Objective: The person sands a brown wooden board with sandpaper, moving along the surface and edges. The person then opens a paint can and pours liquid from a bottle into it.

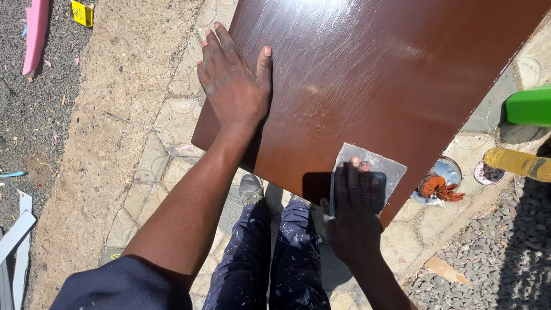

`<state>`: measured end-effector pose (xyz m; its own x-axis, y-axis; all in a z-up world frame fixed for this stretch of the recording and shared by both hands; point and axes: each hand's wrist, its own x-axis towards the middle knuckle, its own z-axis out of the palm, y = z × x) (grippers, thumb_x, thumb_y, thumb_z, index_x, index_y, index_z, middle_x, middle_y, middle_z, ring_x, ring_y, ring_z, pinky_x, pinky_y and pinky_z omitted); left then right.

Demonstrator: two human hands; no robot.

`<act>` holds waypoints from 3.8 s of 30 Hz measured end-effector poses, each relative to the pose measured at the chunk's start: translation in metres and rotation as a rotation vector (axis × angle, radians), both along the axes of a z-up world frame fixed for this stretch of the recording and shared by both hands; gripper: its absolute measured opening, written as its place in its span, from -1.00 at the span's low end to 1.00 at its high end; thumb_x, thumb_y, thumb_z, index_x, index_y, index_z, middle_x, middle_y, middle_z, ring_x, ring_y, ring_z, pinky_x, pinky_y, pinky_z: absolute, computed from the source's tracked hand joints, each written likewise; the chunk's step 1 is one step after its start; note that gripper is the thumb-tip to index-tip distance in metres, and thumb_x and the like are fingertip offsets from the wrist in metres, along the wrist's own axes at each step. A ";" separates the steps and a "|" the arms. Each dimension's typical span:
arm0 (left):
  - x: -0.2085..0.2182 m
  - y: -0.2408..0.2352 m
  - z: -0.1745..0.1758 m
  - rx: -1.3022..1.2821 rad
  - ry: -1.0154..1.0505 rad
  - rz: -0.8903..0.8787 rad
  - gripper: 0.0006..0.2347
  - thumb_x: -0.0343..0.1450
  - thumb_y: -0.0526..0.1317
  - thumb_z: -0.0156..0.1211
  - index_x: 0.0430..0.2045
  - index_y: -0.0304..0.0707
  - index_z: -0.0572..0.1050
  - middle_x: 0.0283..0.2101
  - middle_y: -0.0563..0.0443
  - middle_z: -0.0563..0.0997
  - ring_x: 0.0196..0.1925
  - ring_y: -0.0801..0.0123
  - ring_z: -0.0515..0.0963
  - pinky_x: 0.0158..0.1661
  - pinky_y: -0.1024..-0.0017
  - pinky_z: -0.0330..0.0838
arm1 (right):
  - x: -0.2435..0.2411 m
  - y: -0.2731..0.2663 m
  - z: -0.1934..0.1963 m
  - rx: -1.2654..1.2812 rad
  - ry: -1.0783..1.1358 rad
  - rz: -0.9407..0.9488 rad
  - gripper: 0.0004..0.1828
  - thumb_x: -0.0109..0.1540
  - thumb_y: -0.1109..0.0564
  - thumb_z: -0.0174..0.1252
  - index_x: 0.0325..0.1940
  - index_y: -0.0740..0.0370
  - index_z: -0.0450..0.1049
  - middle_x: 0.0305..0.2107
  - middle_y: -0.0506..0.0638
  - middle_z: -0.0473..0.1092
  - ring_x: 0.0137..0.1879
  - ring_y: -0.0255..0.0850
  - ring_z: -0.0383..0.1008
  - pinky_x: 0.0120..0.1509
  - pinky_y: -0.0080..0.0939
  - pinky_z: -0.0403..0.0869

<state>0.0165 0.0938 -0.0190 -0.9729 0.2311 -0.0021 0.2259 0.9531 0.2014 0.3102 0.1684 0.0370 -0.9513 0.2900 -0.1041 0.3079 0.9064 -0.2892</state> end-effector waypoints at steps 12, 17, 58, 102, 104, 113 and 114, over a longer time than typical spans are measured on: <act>0.005 -0.017 0.024 0.046 -0.067 -0.165 -0.20 0.54 0.39 -0.24 0.49 -0.26 -0.12 0.45 -0.30 0.24 0.38 -0.11 0.35 0.28 -0.08 0.25 | -0.104 0.049 -0.016 0.180 -0.046 -0.007 -0.29 0.50 -0.15 -0.25 0.63 0.34 0.10 0.56 0.26 -0.18 0.67 0.14 -0.22 0.69 0.20 -0.07; 0.001 -0.017 0.037 0.055 -0.153 -0.146 -0.22 0.55 0.35 -0.22 0.50 -0.29 -0.13 0.40 -0.32 0.22 0.36 -0.15 0.35 0.23 -0.01 0.24 | -0.065 -0.022 -0.027 0.215 0.022 -0.026 -0.25 0.37 -0.18 -0.05 0.57 0.22 0.14 0.53 0.22 0.02 0.63 0.11 -0.01 0.65 0.14 -0.08; -0.004 -0.020 0.035 0.038 -0.139 -0.184 -0.21 0.60 0.30 -0.08 0.49 -0.38 -0.14 0.32 -0.40 0.22 0.30 -0.20 0.36 0.10 0.07 0.25 | -0.046 -0.005 -0.025 0.054 -0.057 -0.626 -0.16 0.39 -0.25 -0.12 0.55 0.45 0.04 0.49 0.48 -0.04 0.61 0.40 -0.18 0.62 0.36 -0.21; -0.018 -0.127 0.009 0.985 -0.475 0.188 -0.55 0.49 0.06 -0.29 -0.43 -0.24 0.58 -0.56 -0.30 0.51 -0.43 0.07 0.52 -0.32 0.15 0.40 | -0.170 -0.113 -0.033 0.250 0.154 0.276 -0.31 0.41 -0.20 -0.16 0.56 0.18 0.16 0.53 0.15 0.03 0.61 0.09 0.04 0.64 0.14 -0.05; -0.015 -0.129 0.009 0.985 -0.487 0.185 -0.54 0.48 0.07 -0.31 -0.40 -0.23 0.58 -0.55 -0.28 0.49 -0.43 0.10 0.51 -0.32 0.18 0.40 | -0.218 -0.092 -0.036 0.170 0.016 0.143 -0.30 0.44 -0.18 -0.21 0.59 0.21 0.09 0.57 0.12 -0.17 0.64 0.06 -0.19 0.65 0.15 -0.20; -0.018 -0.124 0.019 0.928 -0.498 0.191 -0.54 0.47 0.05 -0.34 -0.44 -0.27 0.55 -0.60 -0.28 0.43 -0.47 0.11 0.46 -0.35 0.21 0.36 | -0.207 -0.105 -0.023 0.121 -0.066 0.194 -0.23 0.37 0.00 -0.08 0.65 0.19 -0.09 0.58 0.16 -0.23 0.66 0.07 -0.27 0.66 0.14 -0.23; -0.020 -0.124 0.022 0.884 -0.492 0.207 -0.54 0.48 0.04 -0.35 -0.50 -0.27 0.53 -0.64 -0.28 0.39 -0.51 0.11 0.44 -0.37 0.21 0.36 | -0.187 -0.109 -0.035 0.114 0.123 0.236 -0.28 0.42 -0.16 -0.14 0.62 0.13 0.04 0.56 0.13 -0.06 0.64 0.05 -0.05 0.65 0.13 -0.10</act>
<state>-0.0036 -0.0305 0.0031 -0.9314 0.1717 -0.3209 -0.2222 0.4301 0.8750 0.1230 0.0592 0.0024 -0.9974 0.0619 0.0365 0.0533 0.9777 -0.2033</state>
